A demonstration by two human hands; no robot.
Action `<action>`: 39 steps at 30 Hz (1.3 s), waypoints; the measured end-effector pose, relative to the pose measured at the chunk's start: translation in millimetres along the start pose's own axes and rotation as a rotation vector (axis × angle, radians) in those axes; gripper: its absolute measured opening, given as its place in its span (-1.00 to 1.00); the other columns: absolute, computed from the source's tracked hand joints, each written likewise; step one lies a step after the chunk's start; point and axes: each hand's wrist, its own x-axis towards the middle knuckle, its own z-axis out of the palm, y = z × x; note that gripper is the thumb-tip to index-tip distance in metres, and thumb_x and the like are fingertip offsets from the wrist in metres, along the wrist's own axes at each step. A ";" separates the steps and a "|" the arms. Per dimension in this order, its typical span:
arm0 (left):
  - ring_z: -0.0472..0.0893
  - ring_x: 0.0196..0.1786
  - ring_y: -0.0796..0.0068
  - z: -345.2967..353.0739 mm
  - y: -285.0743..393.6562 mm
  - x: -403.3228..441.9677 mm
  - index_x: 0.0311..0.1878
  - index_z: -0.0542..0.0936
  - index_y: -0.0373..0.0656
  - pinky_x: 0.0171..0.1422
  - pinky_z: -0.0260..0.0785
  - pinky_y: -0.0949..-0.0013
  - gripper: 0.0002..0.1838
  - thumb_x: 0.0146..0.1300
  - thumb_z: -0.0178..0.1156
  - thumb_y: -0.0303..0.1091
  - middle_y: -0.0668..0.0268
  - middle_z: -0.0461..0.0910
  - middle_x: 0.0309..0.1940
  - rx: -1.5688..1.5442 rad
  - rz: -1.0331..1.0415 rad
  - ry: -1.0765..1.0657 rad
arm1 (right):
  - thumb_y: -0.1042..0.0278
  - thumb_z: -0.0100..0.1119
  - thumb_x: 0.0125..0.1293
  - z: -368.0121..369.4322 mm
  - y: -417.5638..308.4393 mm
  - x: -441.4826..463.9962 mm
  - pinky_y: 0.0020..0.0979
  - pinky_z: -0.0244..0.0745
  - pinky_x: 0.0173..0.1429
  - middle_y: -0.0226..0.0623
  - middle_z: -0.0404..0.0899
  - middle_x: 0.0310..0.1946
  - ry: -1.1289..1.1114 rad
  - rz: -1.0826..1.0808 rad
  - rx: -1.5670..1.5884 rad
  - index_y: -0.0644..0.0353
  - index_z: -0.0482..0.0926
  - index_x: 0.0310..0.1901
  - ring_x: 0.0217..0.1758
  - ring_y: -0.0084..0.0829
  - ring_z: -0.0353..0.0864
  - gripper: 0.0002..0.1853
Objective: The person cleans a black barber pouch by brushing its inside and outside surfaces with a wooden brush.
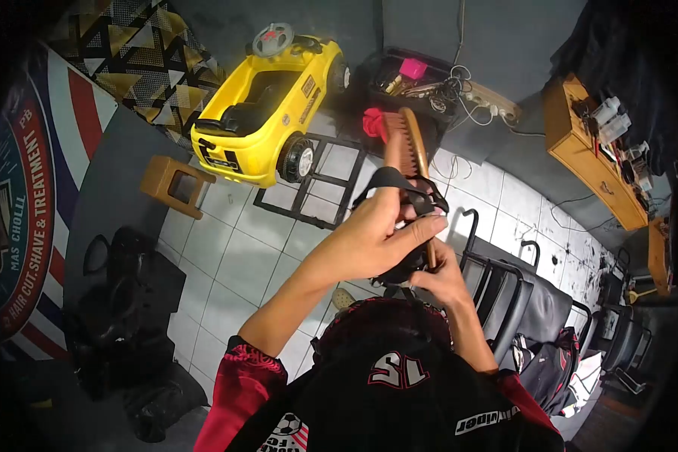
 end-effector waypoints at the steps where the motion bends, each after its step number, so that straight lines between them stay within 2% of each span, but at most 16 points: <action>1: 0.46 -0.10 0.53 0.4 -3.9 -0.1 0.36 -0.49 -0.15 -0.04 0.37 0.45 0.02 0.16 0.12 -0.59 0.13 0.42 -0.02 0.000 0.002 -0.003 | 0.33 0.46 -0.10 8.2 -3.3 0.6 -0.56 0.38 -0.14 -0.41 0.52 -0.26 0.032 0.048 -0.020 0.37 0.46 -0.08 -0.21 -0.61 0.45 -0.46; 6: 0.46 -0.08 0.55 -9.3 -14.6 -0.2 0.36 0.02 -0.21 0.00 0.38 0.46 -0.30 0.16 0.07 -0.63 0.19 0.45 -0.05 0.131 -0.108 -0.127 | 0.50 0.13 0.11 16.7 -6.2 2.8 -0.56 0.28 -0.33 -0.49 0.47 -0.47 0.146 0.269 -0.230 0.38 0.51 -0.24 -0.40 -0.70 0.35 -0.82; 8: 0.53 -0.21 0.60 -16.9 -32.7 -6.9 0.23 0.25 -0.27 -0.22 0.44 0.57 -0.42 0.11 0.17 -0.58 0.27 0.52 -0.20 0.117 -0.197 0.013 | 0.53 -0.05 0.13 16.4 -4.2 0.8 -0.57 0.20 -0.42 -0.51 0.40 -0.53 0.127 0.241 -0.308 0.40 0.50 -0.23 -0.49 -0.71 0.26 -0.80; 11: 0.52 -0.42 0.64 -30.0 -13.5 -18.0 0.21 0.34 -0.15 -0.42 0.37 0.56 -0.31 -0.02 0.38 -0.29 0.32 0.52 -0.39 0.301 -0.492 0.098 | 0.50 -0.03 0.11 18.4 -7.4 -0.3 -0.57 0.14 -0.51 -0.53 0.35 -0.57 0.078 0.332 -0.181 0.38 0.49 -0.26 -0.57 -0.71 0.21 -0.81; 12: 0.44 -0.57 0.61 -46.7 -43.3 -28.0 0.34 0.17 -0.03 -0.50 0.28 0.49 -0.12 -0.05 0.40 -0.23 0.39 0.46 -0.54 0.586 -0.211 -0.075 | 0.50 -0.03 0.11 15.8 -0.3 -1.7 -0.57 0.14 -0.51 -0.53 0.35 -0.57 0.084 0.334 -0.181 0.38 0.49 -0.26 -0.57 -0.71 0.21 -0.81; 16: 0.36 -0.59 0.65 -58.3 -23.2 -43.3 0.43 -0.26 0.01 -0.51 0.21 0.52 0.13 -0.05 0.37 -0.34 0.48 0.37 -0.67 0.545 -0.612 -0.381 | 0.50 0.06 0.04 15.3 9.7 -7.8 -0.58 0.08 -0.52 -0.56 0.27 -0.59 0.026 0.420 -0.220 0.26 0.43 -0.34 -0.57 -0.72 0.18 -0.88; 22: 0.41 -0.46 0.64 -74.1 -72.8 -79.2 0.22 0.15 -0.26 -0.43 0.28 0.49 -0.24 -0.08 0.28 -0.53 0.44 0.42 -0.52 0.276 -0.472 -0.483 | 0.48 0.08 0.03 12.4 18.0 -3.2 -0.57 0.17 -0.53 -0.49 0.25 -0.57 0.140 0.346 -0.308 0.23 0.30 -0.35 -0.57 -0.67 0.24 -0.83; 24: 0.41 -0.40 0.58 -94.9 -69.4 -78.5 0.04 0.33 -0.24 -0.36 0.31 0.49 -0.42 -0.12 0.30 -0.53 0.35 0.40 -0.45 0.569 -0.614 -0.637 | 0.46 0.10 0.00 9.4 6.9 -3.1 -0.54 0.19 -0.52 -0.46 0.25 -0.58 0.135 0.401 -0.304 0.25 0.31 -0.37 -0.56 -0.65 0.23 -0.81; 27: 0.45 -0.40 0.45 -114.7 -74.6 -78.6 -0.13 0.44 -0.24 -0.36 0.33 0.41 -0.54 -0.17 0.35 -0.45 0.27 0.40 -0.40 0.571 -0.684 -0.314 | 0.41 0.15 -0.05 12.0 11.5 -5.1 -0.42 0.25 -0.43 -0.35 0.32 -0.59 -0.011 0.299 -0.515 0.34 0.36 -0.37 -0.53 -0.53 0.30 -0.76; 29: 0.51 -0.42 0.34 -118.1 -68.0 -71.6 -0.21 0.47 -0.23 -0.39 0.33 0.35 -0.60 -0.18 0.35 -0.41 0.26 0.43 -0.47 1.059 -0.234 0.195 | 0.40 0.15 -0.06 17.3 10.0 -2.8 -0.43 0.25 -0.41 -0.34 0.33 -0.58 -0.068 0.294 -0.606 0.35 0.39 -0.35 -0.49 -0.52 0.32 -0.74; 32: 0.51 -0.49 0.09 -122.1 -37.8 -46.4 -0.32 0.50 -0.25 -0.40 0.38 0.22 -0.56 -0.22 0.43 -0.19 0.20 0.45 -0.56 1.489 0.204 0.519 | 0.41 0.13 -0.06 12.1 2.7 -0.6 -0.44 0.24 -0.42 -0.37 0.31 -0.57 -0.044 0.315 -0.489 0.32 0.38 -0.34 -0.50 -0.53 0.28 -0.76; 33: 0.54 -0.51 0.17 -131.5 -48.8 -50.5 -0.38 0.51 -0.30 -0.45 0.38 0.24 -0.56 -0.19 0.42 -0.15 0.16 0.52 -0.48 1.448 -0.110 0.582 | 0.44 0.11 -0.05 7.4 0.8 -0.4 -0.46 0.22 -0.45 -0.42 0.26 -0.59 -0.025 0.294 -0.534 0.28 0.35 -0.36 -0.52 -0.56 0.24 -0.79; 34: 0.54 -0.51 0.17 -141.3 -61.7 -49.9 -0.38 0.51 -0.30 -0.45 0.38 0.24 -0.56 -0.19 0.42 -0.15 0.16 0.52 -0.48 1.452 -0.111 0.579 | 0.45 0.09 -0.05 5.3 -3.8 0.1 -0.50 0.19 -0.47 -0.45 0.22 -0.60 -0.020 0.288 -0.472 0.24 0.32 -0.37 -0.53 -0.61 0.21 -0.80; 35: 0.56 -0.48 0.20 -150.9 -75.1 -46.3 -0.36 0.53 -0.33 -0.43 0.40 0.27 -0.55 -0.15 0.42 -0.13 0.15 0.55 -0.42 0.997 -0.592 0.463 | 0.47 0.06 -0.05 3.7 -8.4 -0.2 -0.53 0.17 -0.48 -0.47 0.21 -0.60 -0.011 0.311 -0.419 0.22 0.31 -0.36 -0.54 -0.64 0.20 -0.81; 37: 0.58 -0.37 0.28 -149.1 -87.8 -41.2 -0.21 0.52 -0.39 -0.33 0.44 0.34 -0.49 -0.06 0.38 -0.12 0.13 0.58 -0.28 0.301 -0.949 -0.014 | 0.48 0.03 -0.05 2.3 -11.8 0.4 -0.57 0.15 -0.50 -0.49 0.20 -0.61 0.003 0.326 -0.370 0.20 0.30 -0.35 -0.55 -0.67 0.18 -0.82; 39: 0.56 -0.16 0.36 -105.8 -98.9 -47.8 0.02 0.42 -0.40 -0.11 0.41 0.40 -0.42 0.02 0.31 -0.19 0.11 0.54 -0.13 0.073 -0.622 -0.384 | 0.53 -0.04 -0.05 1.6 -11.2 -2.5 -0.62 0.10 -0.52 -0.50 0.22 -0.60 0.017 0.294 0.058 0.18 0.30 -0.32 -0.56 -0.71 0.16 -0.81</action>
